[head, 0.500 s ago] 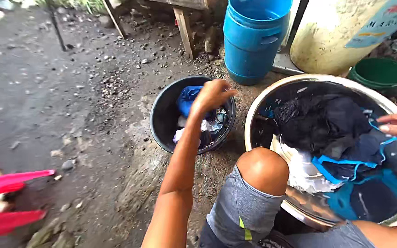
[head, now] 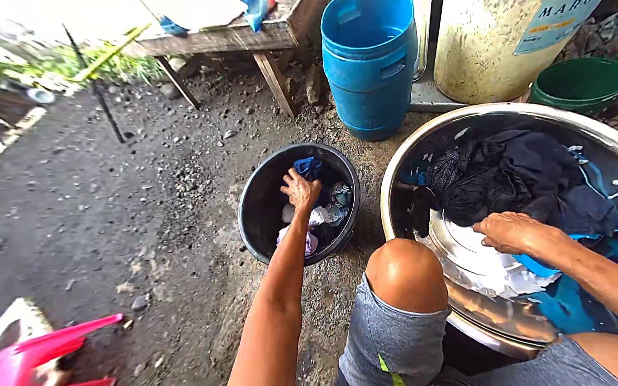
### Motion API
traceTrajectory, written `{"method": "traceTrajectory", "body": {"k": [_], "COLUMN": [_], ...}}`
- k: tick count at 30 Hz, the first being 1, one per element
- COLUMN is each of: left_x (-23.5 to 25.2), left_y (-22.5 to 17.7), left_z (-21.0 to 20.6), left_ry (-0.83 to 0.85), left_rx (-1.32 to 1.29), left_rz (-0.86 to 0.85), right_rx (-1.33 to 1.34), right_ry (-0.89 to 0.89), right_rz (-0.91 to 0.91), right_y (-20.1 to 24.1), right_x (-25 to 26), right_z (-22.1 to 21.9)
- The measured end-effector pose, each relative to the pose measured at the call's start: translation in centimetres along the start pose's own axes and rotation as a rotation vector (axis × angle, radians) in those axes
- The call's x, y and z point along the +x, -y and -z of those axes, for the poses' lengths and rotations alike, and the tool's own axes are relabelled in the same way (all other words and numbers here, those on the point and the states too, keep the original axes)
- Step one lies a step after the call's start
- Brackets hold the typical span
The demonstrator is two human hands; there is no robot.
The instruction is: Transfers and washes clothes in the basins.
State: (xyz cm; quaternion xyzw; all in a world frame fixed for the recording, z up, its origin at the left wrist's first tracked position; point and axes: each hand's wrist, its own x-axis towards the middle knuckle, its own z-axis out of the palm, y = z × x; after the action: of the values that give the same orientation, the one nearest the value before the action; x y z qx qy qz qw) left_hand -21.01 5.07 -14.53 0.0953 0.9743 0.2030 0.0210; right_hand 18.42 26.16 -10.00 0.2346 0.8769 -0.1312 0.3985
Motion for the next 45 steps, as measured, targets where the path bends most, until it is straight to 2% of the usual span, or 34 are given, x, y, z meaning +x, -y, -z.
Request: {"method": "traceTrajectory", "body": {"k": [4,7,9,13,16,18,20,22,24,26,28,30,33,36,40,42,45], "left_x": [0.9,-0.9,-3.2,-7.4,-9.8,-11.2,-11.6,-10.2,-8.0,-5.3,-3.2,-2.3,-2.8,-5.1,-6.0,-5.3,-4.7], "left_y": [2.5,1.8,-0.3,-6.6,-11.9,-15.2,-17.1,-17.1,-15.0,-10.7,-4.9,1.2,6.9,7.2,6.9,7.5,8.5], "left_z": [1.5,4.7,7.2,13.1,17.5,19.4,20.6,21.0,19.9,17.1,13.4,9.7,6.1,5.2,4.6,4.9,5.9], "left_ry": [0.002,0.07,0.126,0.246,0.35,0.474,0.665,0.833,0.807,0.716,0.678,0.726,0.852,0.799,0.67,0.662,0.65], "left_rx": [-0.266,-0.77,-1.025,-1.259,-1.499,-1.562,-1.341,-0.913,-0.463,-0.054,0.345,0.538,0.591,0.53,0.578,0.449,0.03], "left_rz": [-0.018,-0.013,-0.052,-0.202,-0.373,-0.531,-0.706,-0.864,-0.91,-0.887,-0.788,-0.631,-0.444,-0.35,-0.348,-0.319,-0.209], "right_rx": [0.053,0.072,0.069,0.061,0.067,0.048,0.008,-0.032,-0.058,-0.035,-0.014,-0.013,-0.025,-0.031,-0.068,-0.066,-0.056], "right_ry": [-0.112,-0.144,-0.126,-0.118,-0.13,-0.121,-0.067,0.022,0.135,0.2,0.197,0.133,-0.006,-0.03,0.031,0.02,-0.014], "right_rz": [-0.029,-0.015,-0.017,0.0,0.01,0.0,-0.006,0.071,0.248,0.393,0.429,0.405,0.313,0.202,0.155,0.142,0.164], "right_y": [-1.6,-2.1,-2.1,-2.1,-1.8,-1.3,-0.1,1.3,2.8,4.2,5.2,5.5,4.8,3.8,3.1,3.0,2.6], "right_x": [-0.9,-1.1,-1.1,-0.4,-0.2,-0.4,-1.0,-1.5,-1.8,-1.9,-2.0,-1.9,-1.6,-1.7,-1.7,-1.8,-1.9], "right_z": [0.2,0.2,0.1,-0.5,-0.7,-0.6,-0.6,-1.1,-2.2,-3.0,-2.8,-1.8,-0.9,-0.9,-0.8,-0.7,-0.8]}}
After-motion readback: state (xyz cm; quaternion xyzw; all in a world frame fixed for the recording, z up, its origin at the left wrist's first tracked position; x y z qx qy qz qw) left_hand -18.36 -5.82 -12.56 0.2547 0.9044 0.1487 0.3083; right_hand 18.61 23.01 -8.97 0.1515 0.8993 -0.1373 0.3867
